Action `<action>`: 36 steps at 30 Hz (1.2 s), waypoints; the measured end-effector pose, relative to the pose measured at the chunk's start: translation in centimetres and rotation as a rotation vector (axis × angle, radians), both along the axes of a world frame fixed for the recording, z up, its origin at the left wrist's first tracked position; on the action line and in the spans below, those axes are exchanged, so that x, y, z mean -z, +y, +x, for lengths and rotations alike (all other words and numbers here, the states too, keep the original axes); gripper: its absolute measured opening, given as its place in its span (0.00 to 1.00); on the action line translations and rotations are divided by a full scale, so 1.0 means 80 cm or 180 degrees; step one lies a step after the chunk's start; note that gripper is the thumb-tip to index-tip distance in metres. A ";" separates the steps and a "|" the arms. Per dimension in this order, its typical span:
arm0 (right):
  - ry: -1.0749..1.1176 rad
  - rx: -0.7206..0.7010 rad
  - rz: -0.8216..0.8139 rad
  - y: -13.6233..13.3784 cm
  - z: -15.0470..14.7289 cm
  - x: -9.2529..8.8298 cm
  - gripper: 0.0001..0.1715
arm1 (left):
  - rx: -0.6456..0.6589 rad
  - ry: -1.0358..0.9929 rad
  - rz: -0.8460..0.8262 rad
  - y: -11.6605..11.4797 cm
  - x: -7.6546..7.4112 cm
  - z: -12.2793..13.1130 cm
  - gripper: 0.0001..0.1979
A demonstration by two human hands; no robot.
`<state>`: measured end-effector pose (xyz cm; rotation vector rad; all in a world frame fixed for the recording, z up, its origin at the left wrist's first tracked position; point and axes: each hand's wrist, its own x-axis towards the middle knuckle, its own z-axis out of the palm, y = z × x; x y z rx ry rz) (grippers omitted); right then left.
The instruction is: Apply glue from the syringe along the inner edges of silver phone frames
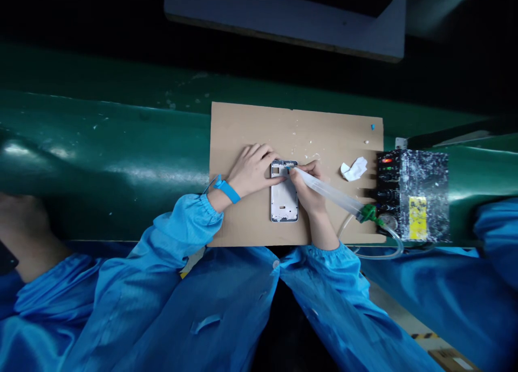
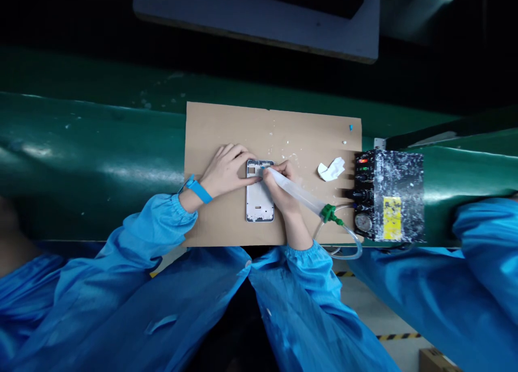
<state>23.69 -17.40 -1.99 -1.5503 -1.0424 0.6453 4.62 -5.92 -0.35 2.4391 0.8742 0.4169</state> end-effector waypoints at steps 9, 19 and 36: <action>-0.0126 0.0041 -0.0089 0.002 0.000 -0.003 0.21 | 0.0000 0.0039 -0.0003 0.000 -0.002 0.001 0.22; -0.0088 0.0029 -0.0041 0.002 -0.002 -0.003 0.22 | 0.0013 -0.0030 0.0022 0.000 -0.001 0.001 0.21; -0.0166 0.0048 -0.0178 0.002 -0.002 -0.008 0.23 | 0.0008 -0.0036 -0.0018 0.000 -0.001 0.002 0.20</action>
